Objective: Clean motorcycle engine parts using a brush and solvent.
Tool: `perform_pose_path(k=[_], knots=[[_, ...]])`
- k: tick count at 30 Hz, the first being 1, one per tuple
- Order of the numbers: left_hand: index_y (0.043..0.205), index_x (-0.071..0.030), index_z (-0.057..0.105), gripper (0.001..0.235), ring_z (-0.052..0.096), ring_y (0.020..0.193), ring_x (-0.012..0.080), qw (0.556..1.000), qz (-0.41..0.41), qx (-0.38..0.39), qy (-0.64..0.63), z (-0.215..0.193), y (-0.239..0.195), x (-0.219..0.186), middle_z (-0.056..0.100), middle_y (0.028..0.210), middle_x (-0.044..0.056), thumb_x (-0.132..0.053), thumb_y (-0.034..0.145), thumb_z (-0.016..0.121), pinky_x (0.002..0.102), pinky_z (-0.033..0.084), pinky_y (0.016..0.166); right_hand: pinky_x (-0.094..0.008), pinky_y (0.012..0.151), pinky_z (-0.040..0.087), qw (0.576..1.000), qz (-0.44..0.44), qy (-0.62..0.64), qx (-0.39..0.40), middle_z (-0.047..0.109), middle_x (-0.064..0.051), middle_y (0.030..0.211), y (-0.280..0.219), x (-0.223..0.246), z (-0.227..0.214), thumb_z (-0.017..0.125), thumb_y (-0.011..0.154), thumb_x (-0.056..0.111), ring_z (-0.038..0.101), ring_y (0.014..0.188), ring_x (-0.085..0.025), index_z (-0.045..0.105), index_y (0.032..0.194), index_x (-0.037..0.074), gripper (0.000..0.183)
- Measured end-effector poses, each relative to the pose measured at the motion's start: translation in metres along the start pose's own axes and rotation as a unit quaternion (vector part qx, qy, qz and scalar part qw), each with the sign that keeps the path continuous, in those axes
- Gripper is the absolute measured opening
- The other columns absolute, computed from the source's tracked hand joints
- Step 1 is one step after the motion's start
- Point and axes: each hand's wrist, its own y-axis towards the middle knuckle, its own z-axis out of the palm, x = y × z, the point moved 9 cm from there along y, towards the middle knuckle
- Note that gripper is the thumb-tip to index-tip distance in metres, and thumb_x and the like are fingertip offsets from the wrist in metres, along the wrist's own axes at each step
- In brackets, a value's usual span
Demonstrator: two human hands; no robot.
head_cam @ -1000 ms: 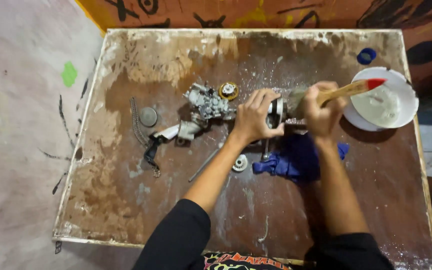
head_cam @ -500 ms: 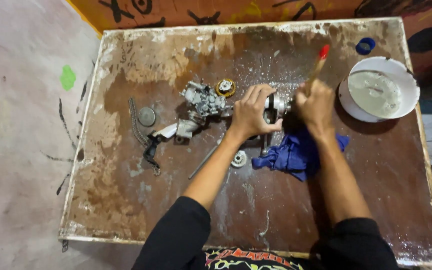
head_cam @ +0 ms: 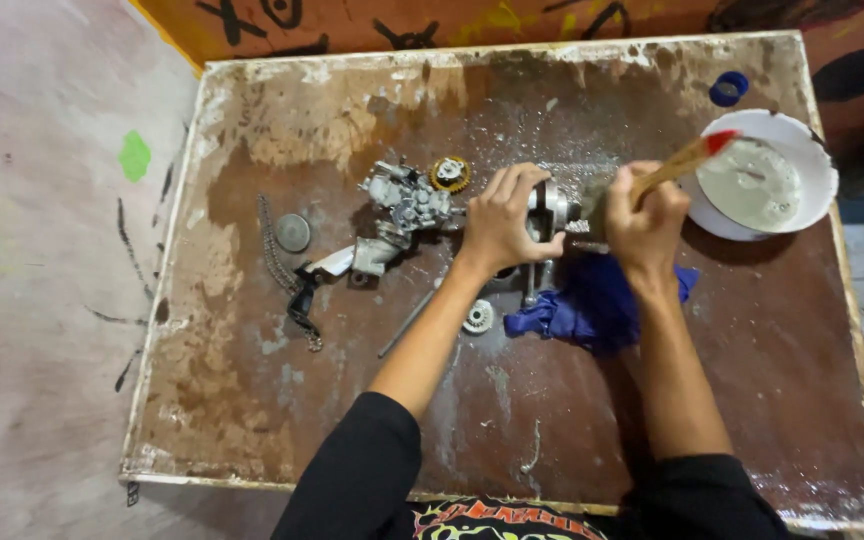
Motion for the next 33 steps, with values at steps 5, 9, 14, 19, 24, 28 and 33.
perform_pose_path(k=[5,9,14,19,24,28,33], knots=[[0.121,-0.009,0.058,0.079,0.067,0.112,0.0268,1.000,0.013,0.008,0.007,-0.008,0.001,-0.004,0.064,0.119,0.009,-0.053,0.061,0.083,0.036,0.064,0.083,-0.041,0.062,0.051,0.996,0.036,0.039,-0.073,0.067,-0.017,0.072,-0.020,-0.013,0.012,0.063,0.105,0.009,0.065,0.064,-0.026,0.067,0.091,-0.006,0.022],[0.124,-0.010,0.059,0.085,0.067,0.109,0.0262,0.999,0.006,0.033,-0.010,-0.007,0.007,-0.002,0.064,0.121,0.009,-0.057,0.059,0.086,0.035,0.063,0.081,-0.040,0.061,0.052,0.998,0.053,-0.002,0.037,0.068,-0.017,0.073,-0.034,-0.015,0.010,0.063,0.102,0.010,0.065,0.061,-0.025,0.069,0.088,-0.006,0.022],[0.128,-0.011,0.059,0.086,0.068,0.109,0.0254,0.997,-0.014,0.069,-0.028,-0.008,0.007,0.000,0.063,0.123,0.008,-0.059,0.062,0.088,0.036,0.063,0.080,-0.040,0.065,0.054,0.996,0.065,-0.018,0.060,0.070,-0.019,0.077,-0.006,-0.004,0.007,0.066,0.105,0.012,0.069,0.067,-0.027,0.070,0.095,-0.008,0.022],[0.131,-0.009,0.055,0.095,0.067,0.114,0.0292,0.992,-0.018,0.110,-0.050,-0.004,0.010,0.009,0.060,0.125,0.008,-0.056,0.057,0.089,0.042,0.060,0.084,-0.040,0.071,0.055,0.994,-0.064,0.045,-0.070,0.071,-0.019,0.084,-0.009,0.005,0.018,0.066,0.103,0.007,0.070,0.074,-0.029,0.070,0.099,-0.008,0.016],[0.133,-0.007,0.050,0.108,0.068,0.110,0.0311,0.984,-0.059,0.159,-0.053,0.013,0.006,0.017,0.062,0.126,0.014,-0.065,0.052,0.090,0.042,0.060,0.083,-0.035,0.068,0.057,0.995,0.023,0.086,-0.043,0.071,-0.011,0.083,0.004,-0.028,0.003,0.061,0.106,0.009,0.071,0.074,-0.022,0.068,0.101,-0.003,0.015],[0.139,-0.004,0.042,0.126,0.071,0.104,0.0342,0.976,-0.096,0.196,-0.027,0.011,0.005,0.019,0.068,0.120,0.019,-0.071,0.044,0.090,0.044,0.060,0.084,-0.038,0.068,0.053,0.987,-0.086,0.122,-0.063,0.068,-0.013,0.080,0.006,0.036,0.000,0.063,0.104,0.006,0.066,0.073,-0.025,0.067,0.095,-0.005,0.015],[0.140,-0.002,0.040,0.130,0.073,0.098,0.0364,0.976,-0.088,0.199,0.009,0.018,-0.001,0.027,0.071,0.116,0.022,-0.076,0.046,0.090,0.045,0.060,0.082,-0.039,0.062,0.053,0.995,-0.086,0.047,0.033,0.067,-0.013,0.076,0.046,0.008,0.047,0.064,0.104,0.006,0.063,0.065,-0.024,0.068,0.086,-0.003,0.021]])
